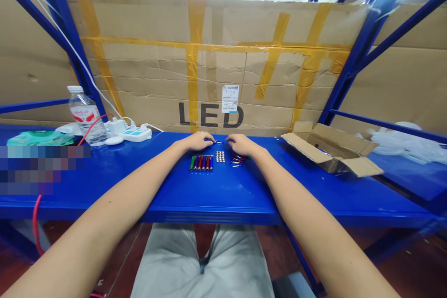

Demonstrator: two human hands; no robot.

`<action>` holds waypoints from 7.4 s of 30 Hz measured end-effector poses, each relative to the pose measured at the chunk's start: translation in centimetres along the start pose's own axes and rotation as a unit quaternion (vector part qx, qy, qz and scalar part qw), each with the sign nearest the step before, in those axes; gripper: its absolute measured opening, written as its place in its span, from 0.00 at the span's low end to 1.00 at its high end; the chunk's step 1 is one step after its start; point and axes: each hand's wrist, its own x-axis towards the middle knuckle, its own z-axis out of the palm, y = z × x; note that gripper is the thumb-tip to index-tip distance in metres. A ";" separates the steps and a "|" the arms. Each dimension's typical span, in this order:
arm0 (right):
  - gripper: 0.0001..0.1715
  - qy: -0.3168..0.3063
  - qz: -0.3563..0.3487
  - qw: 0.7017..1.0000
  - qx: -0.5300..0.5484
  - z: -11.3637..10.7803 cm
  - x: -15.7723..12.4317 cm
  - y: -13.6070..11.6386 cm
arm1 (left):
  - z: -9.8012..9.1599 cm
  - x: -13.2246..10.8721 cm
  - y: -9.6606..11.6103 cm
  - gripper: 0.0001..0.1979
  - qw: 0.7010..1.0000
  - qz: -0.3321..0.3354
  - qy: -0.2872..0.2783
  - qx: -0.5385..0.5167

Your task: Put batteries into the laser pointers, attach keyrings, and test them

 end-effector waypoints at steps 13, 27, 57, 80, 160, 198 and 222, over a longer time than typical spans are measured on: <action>0.22 0.006 -0.023 1.000 -0.012 0.6 -0.3 -0.9 | 0.6 0.2 -0.2 0.08 0.991 -0.092 0.064 0.069; 0.11 0.090 -0.047 0.918 0.384 0.8 -0.5 -2.8 | -0.5 -2.1 6.2 0.13 0.938 0.162 0.263 0.158; 0.14 0.142 -0.120 0.977 0.099 -0.6 -1.4 -2.1 | 0.3 -2.2 6.8 0.02 0.975 0.052 0.215 -0.030; 0.14 0.069 -0.013 0.997 -0.030 -0.1 -0.7 0.6 | 0.1 2.9 5.6 0.12 0.949 0.081 -0.089 0.292; 0.10 0.010 -0.024 0.999 0.046 0.6 -0.6 -1.2 | 1.5 2.9 0.8 0.09 0.993 -0.078 -0.010 -0.093; 0.11 0.020 -0.031 0.998 0.051 0.0 -0.9 -1.1 | 1.6 2.7 2.1 0.09 0.983 -0.084 -0.001 -0.164; 0.10 0.006 -0.022 0.995 0.097 -0.3 -1.3 -1.3 | -2.4 -1.1 2.2 0.06 0.976 -0.205 -0.029 0.070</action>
